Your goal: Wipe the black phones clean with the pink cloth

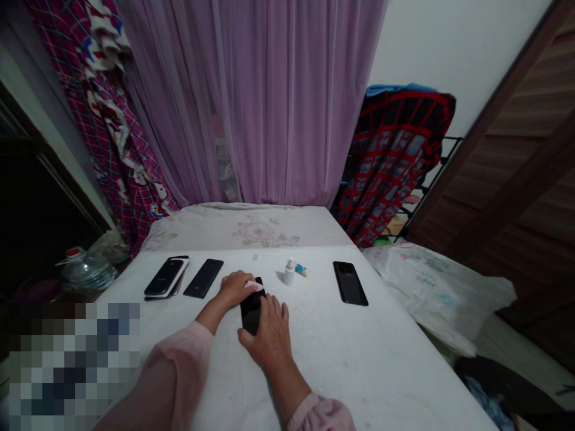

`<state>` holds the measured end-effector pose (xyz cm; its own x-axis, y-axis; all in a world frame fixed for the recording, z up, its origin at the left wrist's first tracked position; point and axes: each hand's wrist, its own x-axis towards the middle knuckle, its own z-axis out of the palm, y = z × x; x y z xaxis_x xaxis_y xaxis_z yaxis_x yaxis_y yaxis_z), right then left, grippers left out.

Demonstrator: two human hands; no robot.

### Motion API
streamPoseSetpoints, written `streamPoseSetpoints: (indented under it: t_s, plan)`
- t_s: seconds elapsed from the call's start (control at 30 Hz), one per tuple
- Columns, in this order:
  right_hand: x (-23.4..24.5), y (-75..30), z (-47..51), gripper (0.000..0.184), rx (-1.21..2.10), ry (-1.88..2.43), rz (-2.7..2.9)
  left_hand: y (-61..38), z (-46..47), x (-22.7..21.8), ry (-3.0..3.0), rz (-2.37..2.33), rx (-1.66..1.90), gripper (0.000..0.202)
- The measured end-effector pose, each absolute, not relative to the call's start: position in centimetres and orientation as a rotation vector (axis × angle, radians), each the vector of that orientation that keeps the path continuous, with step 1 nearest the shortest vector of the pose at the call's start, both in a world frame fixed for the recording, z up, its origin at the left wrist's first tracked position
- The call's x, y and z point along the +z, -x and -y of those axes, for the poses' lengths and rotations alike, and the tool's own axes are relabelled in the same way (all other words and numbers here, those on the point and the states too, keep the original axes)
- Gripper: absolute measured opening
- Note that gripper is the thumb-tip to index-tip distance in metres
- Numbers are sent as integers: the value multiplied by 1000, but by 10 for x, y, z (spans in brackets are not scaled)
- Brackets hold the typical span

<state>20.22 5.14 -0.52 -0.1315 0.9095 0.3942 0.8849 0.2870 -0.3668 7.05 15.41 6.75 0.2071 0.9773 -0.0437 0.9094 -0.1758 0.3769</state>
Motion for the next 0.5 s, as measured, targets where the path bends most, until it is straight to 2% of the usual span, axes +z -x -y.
streamPoseSetpoints:
  t_s: [0.17,0.5]
  plan:
    - [4,-196,-48,74,57,1666,1961,-79,-162,72,-2163,-1843,225,35]
    - [11,-195,-46,72,106,1681,1949,-88,-175,72,-2137,-1899,194,29]
